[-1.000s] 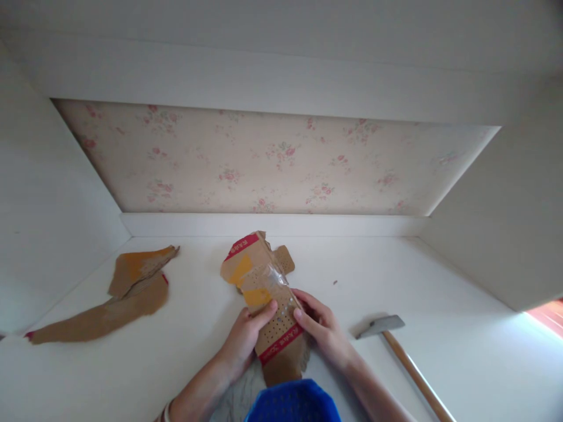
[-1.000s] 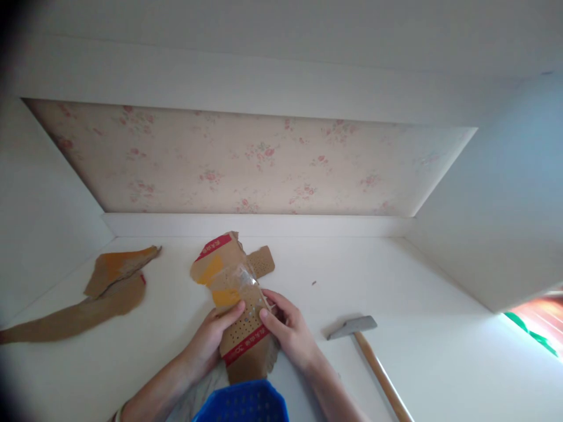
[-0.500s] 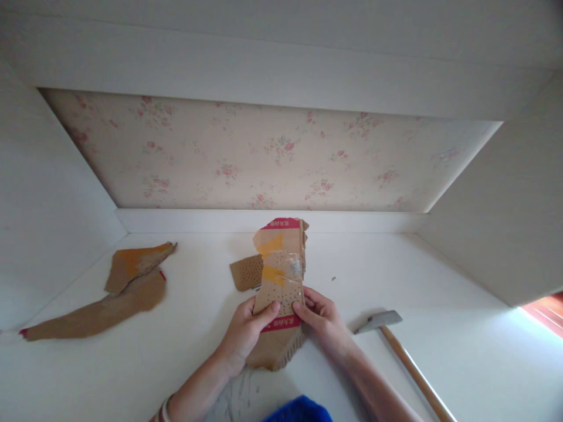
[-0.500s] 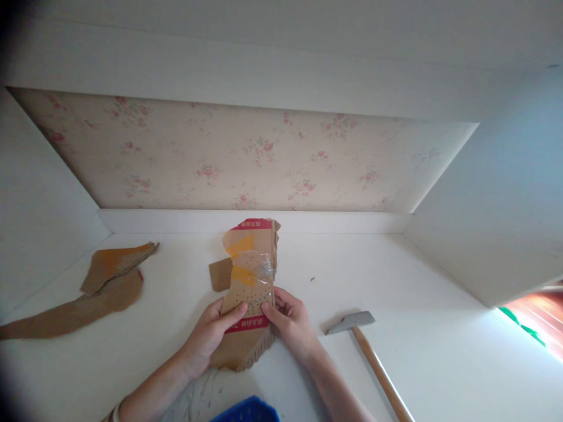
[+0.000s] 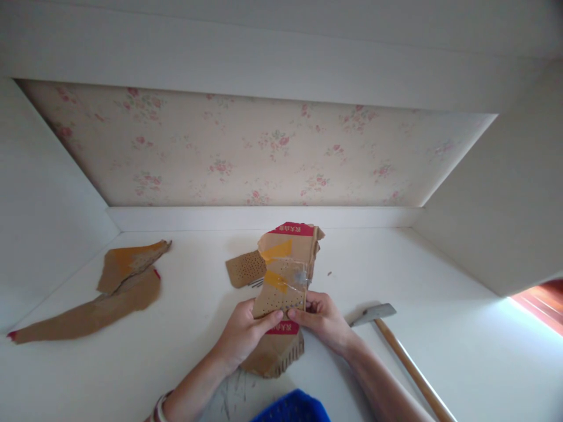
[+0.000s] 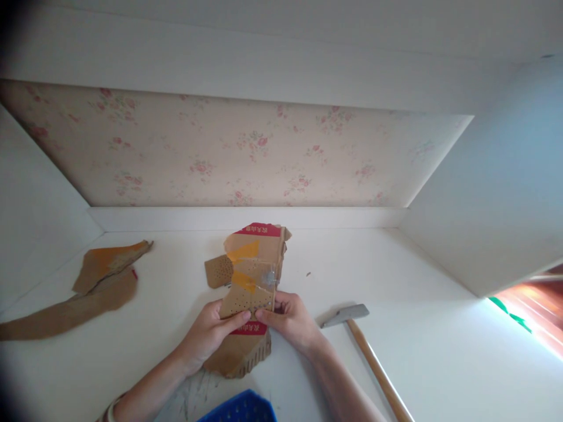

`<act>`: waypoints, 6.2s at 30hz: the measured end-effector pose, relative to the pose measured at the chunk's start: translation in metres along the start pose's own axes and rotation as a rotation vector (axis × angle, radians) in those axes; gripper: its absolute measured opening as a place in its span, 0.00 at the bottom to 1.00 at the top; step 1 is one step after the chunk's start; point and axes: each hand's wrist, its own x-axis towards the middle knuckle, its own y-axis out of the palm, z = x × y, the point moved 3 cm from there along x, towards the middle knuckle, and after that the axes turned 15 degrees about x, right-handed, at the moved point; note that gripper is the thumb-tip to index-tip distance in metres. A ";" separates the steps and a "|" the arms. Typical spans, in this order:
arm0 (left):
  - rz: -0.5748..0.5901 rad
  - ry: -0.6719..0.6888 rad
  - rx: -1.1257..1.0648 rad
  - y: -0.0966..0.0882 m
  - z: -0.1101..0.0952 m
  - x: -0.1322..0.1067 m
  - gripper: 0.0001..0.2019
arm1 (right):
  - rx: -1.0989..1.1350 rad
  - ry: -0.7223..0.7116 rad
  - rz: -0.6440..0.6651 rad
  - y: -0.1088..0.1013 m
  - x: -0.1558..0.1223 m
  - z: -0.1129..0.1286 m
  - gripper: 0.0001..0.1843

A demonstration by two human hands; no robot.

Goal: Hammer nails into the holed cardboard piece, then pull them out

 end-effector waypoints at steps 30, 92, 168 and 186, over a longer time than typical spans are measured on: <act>0.032 0.190 0.152 -0.001 -0.005 -0.001 0.17 | -0.083 -0.022 0.040 -0.006 0.003 0.001 0.21; -0.267 0.361 0.608 -0.002 -0.003 -0.004 0.12 | -0.025 0.043 -0.008 -0.008 0.004 0.003 0.20; -0.287 0.285 0.609 -0.007 -0.004 -0.005 0.13 | 0.048 -0.014 -0.054 -0.019 0.007 -0.001 0.23; -0.247 0.280 0.594 -0.004 -0.005 -0.004 0.11 | -0.027 0.019 0.045 -0.008 0.004 0.006 0.18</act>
